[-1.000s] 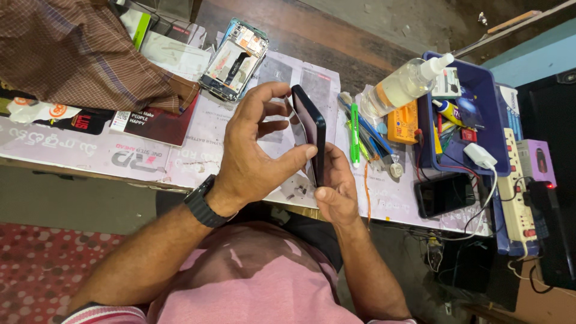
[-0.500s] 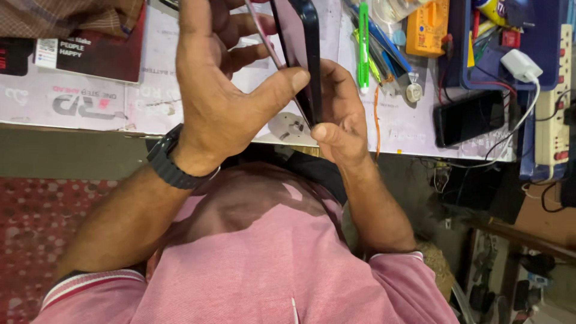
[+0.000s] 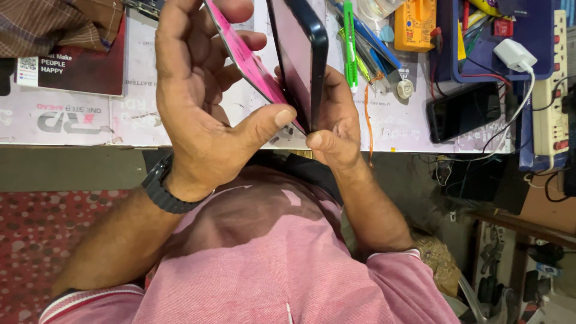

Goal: The person handles a black smartphone, repeatedly pressing its edges and sides to check the fit of the back cover. They use a blue plastic prying tool to work along the seams and edges of the device, attempting to secure the back panel. The person also turns the phone over to inspect the screen and back.

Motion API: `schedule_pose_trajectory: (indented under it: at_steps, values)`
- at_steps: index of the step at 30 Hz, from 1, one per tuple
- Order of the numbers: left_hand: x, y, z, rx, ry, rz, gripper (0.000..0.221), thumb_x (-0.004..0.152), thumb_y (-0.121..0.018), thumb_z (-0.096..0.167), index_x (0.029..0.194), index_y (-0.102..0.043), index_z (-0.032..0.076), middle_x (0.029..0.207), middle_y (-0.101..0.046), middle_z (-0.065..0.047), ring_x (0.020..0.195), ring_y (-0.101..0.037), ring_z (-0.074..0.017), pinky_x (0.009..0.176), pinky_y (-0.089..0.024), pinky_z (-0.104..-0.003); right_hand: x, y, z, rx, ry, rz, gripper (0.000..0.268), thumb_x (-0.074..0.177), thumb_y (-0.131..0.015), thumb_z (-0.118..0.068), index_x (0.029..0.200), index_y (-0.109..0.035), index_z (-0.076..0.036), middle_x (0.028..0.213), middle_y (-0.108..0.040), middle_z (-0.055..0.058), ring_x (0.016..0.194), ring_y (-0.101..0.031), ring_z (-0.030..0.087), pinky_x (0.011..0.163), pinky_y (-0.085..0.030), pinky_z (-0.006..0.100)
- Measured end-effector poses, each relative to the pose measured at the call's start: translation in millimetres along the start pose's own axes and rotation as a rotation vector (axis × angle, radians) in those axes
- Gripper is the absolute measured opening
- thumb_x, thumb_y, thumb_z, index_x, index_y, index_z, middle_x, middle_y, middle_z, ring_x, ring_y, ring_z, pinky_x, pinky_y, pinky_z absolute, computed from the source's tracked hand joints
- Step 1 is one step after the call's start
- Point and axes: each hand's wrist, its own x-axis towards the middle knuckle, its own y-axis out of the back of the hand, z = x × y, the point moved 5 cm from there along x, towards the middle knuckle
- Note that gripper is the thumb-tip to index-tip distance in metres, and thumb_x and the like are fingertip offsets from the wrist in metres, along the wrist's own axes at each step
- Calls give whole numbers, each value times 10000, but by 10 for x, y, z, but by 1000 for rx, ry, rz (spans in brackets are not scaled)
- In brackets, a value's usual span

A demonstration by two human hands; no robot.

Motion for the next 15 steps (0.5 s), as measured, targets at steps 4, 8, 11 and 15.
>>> schedule_pose_trajectory:
  at_steps: [4, 8, 11, 15]
  values:
    - [-13, -21, -12, 0, 7, -5, 1080, 895, -998, 240, 1620, -212, 86, 1459, -491, -89, 1227, -585, -161, 1077, -559, -282, 2, 13, -3, 0, 1, 0, 946, 875, -872, -228, 1586, -291, 0, 1502, -468, 227, 1415, -471, 292, 1269, -347, 437]
    - [11, -25, -8, -9, 22, -12, 1062, 932, -985, 214, 1619, -187, 80, 1458, -491, -96, 1231, -590, -167, 1074, -563, -280, 7, 9, 3, -15, -4, -1, 923, 879, -865, -212, 1576, -298, -5, 1493, -477, 212, 1448, -484, 289, 1297, -367, 435]
    - [84, -20, -32, -87, 60, -15, 1024, 933, -963, 196, 1584, -186, 52, 1443, -504, -107, 1226, -604, -174, 1048, -580, -282, -7, 7, 1, -40, -17, -2, 872, 899, -865, -183, 1557, -321, -1, 1468, -497, 202, 1378, -493, 276, 1233, -384, 415]
    - [198, 35, -132, -239, 144, -11, 925, 920, -915, 114, 1550, -245, 4, 1360, -553, -134, 1145, -610, -193, 975, -568, -285, -14, -15, -75, -163, 4, -28, 860, 904, -882, -162, 1549, -332, -16, 1481, -522, 196, 1353, -508, 253, 1196, -395, 380]
